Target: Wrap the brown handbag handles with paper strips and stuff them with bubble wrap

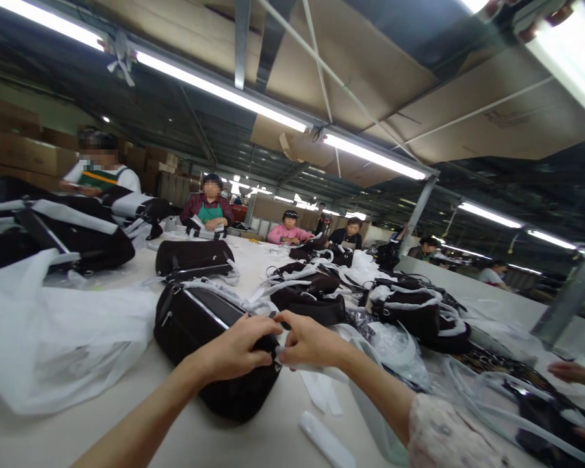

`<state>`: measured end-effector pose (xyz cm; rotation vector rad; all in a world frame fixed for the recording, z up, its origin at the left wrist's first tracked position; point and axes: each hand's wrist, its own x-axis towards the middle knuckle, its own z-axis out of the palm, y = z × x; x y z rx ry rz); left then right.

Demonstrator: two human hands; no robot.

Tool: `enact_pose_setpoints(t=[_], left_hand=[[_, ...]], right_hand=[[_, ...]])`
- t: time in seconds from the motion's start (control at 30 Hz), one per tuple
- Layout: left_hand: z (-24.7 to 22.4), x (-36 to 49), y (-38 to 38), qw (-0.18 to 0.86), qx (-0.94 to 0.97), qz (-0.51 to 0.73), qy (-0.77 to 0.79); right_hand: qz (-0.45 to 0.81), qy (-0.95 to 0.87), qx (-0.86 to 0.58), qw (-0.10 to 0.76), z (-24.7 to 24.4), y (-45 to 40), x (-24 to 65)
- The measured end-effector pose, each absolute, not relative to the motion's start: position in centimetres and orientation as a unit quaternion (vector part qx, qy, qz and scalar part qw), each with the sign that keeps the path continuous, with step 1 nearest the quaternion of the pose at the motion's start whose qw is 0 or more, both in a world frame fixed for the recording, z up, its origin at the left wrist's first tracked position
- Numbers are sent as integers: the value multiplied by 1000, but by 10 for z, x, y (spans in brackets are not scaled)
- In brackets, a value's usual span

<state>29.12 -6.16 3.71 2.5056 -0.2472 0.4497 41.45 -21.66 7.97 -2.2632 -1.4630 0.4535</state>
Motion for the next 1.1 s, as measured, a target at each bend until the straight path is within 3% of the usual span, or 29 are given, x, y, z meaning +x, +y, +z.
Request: enact_pose_setpoints(t=[0.23,0.4,0.5,0.63,0.7,0.77,0.83,0.9,1.1], left_hand=[[12,272,-32,367,912,163,-85],[11,263,-60,327,901,282,-41],[7,232,-78,307,889,339,29],[-7,164,-78,337,886,298,113],[-11,130,-75,402,872,229,160],[-14,104,-77,547,799,135,210],[-19,88,-84,723,644,77,238],[-29,81,-92,837,489,91,230],[-85,81,-90,898,336,135,252]], right_hand=[[277,-461,-792,289,67,-198,418],[363,-401,-767,345,74,-197,399],[408,-375,-749,362,74,-198,367],[424,-377,-732,376,59,-191,312],[383,-421,-735,368,49,-183,285],[342,-473,-740,335,42,-172,262],[312,-513,-744,294,35,-160,243],[299,-542,-737,271,29,-148,229],[296,-590,-699,275,10,-128,204]])
